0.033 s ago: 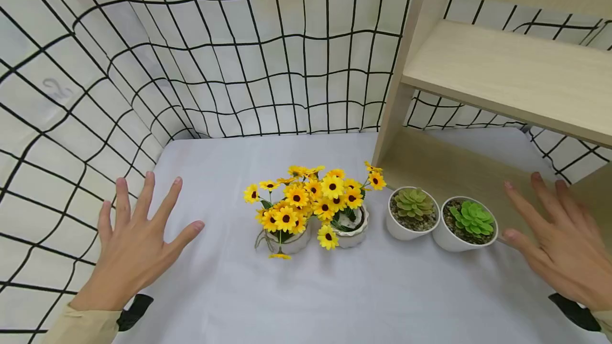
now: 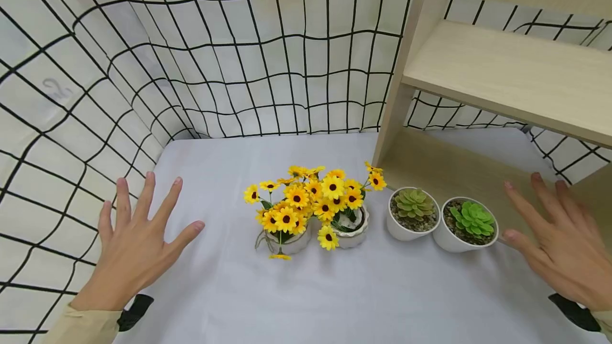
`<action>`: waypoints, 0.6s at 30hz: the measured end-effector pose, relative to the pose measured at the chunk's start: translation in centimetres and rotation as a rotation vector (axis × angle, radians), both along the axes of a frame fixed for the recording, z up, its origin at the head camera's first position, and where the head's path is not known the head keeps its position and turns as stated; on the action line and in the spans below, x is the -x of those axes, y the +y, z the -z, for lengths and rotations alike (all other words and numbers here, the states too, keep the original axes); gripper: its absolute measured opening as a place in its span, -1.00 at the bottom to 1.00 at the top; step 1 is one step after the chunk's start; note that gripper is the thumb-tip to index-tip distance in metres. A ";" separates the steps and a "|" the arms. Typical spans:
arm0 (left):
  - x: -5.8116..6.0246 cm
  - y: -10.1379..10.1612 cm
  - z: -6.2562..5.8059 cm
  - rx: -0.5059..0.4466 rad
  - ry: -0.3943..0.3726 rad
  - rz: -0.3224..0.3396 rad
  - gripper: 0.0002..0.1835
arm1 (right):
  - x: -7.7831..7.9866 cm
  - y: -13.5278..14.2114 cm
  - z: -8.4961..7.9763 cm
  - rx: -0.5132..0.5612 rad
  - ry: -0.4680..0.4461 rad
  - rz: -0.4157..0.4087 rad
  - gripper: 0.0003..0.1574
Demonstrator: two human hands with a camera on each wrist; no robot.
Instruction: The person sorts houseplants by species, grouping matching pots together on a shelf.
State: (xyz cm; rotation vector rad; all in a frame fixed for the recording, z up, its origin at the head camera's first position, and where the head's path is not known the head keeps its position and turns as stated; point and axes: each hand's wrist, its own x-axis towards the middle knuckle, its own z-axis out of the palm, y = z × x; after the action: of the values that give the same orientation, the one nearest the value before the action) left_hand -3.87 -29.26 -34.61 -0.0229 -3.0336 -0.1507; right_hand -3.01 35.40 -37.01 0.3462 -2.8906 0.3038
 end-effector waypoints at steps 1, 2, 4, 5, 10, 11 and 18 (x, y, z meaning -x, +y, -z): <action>0.0 0.0 0.0 0.000 0.001 0.000 -0.01 | 0.0 0.0 0.0 0.002 -0.003 0.000 -0.13; 0.0 0.0 -0.1 -0.001 0.000 0.002 -0.01 | 0.0 0.0 0.0 0.002 -0.002 -0.002 -0.14; 0.0 0.0 -0.1 -0.003 0.001 0.005 -0.01 | 0.0 0.0 0.1 0.006 0.001 -0.007 -0.14; 0.0 0.0 -0.1 -0.004 0.001 0.007 -0.01 | 0.0 0.0 0.1 0.007 0.003 -0.011 -0.14; 0.2 0.0 -0.4 -0.003 0.016 0.010 0.00 | 0.0 0.1 0.1 0.002 0.012 -0.026 -0.13; 0.2 0.0 -0.5 -0.002 0.019 0.010 0.00 | 0.0 0.2 0.1 0.001 0.010 -0.028 -0.13; 0.6 0.1 -1.2 -0.009 0.040 0.021 -0.01 | 0.1 0.3 -0.3 -0.003 0.019 -0.055 -0.09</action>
State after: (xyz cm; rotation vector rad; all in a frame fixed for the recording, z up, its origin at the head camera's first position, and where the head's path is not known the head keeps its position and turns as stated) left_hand -4.51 -29.13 -33.46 -0.0558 -2.9930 -0.1642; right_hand -3.11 35.74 -36.76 0.4278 -2.8665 0.3039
